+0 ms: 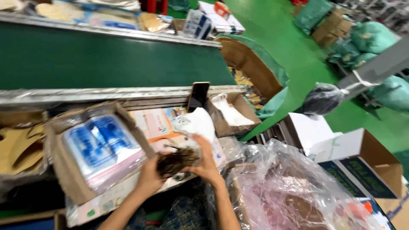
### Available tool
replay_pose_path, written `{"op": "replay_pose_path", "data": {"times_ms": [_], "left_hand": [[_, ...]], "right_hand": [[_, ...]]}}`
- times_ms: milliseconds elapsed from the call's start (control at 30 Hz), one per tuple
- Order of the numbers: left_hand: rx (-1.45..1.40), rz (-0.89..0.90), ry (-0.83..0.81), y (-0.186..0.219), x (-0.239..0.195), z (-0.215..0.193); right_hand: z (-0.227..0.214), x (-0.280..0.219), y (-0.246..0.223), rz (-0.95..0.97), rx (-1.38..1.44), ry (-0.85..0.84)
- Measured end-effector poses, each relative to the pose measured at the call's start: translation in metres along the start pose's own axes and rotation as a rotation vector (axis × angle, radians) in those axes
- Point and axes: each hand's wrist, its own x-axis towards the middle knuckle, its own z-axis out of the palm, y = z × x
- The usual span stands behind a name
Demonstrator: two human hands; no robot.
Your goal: The recorder is placing face mask components into plastic bags and then placing them on a moving conveyor belt in a manufacturing facility.
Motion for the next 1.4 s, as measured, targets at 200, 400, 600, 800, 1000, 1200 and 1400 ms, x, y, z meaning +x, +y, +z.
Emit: {"op": "replay_pose_path", "data": {"times_ms": [200, 400, 600, 800, 1000, 1200, 1400], "left_hand": [[0.275, 0.058, 0.183, -0.002, 0.003, 0.018], [0.212, 0.081, 0.142, 0.024, 0.001, 0.008], [0.146, -0.039, -0.016, 0.023, -0.007, 0.005], [0.260, 0.028, -0.288, 0.034, -0.009, -0.007], [-0.006, 0.165, -0.025, 0.035, 0.005, -0.035], [0.855, -0.012, 0.191, -0.019, 0.013, -0.114], [0.881, 0.040, 0.031, -0.042, 0.036, -0.133]], "right_hand": [[0.039, -0.030, 0.024, 0.443, 0.448, -0.316], [0.036, -0.019, 0.017, -0.216, 0.158, -0.233], [0.044, -0.019, -0.003, 0.533, 0.186, -0.335], [0.035, -0.007, -0.028, 0.035, 0.492, -0.322], [0.060, -0.058, 0.040, 0.272, 0.551, -0.526], [0.035, -0.044, 0.016, 0.464, 0.371, -0.125], [0.038, -0.057, 0.015, 0.569, 0.536, 0.028]]}}
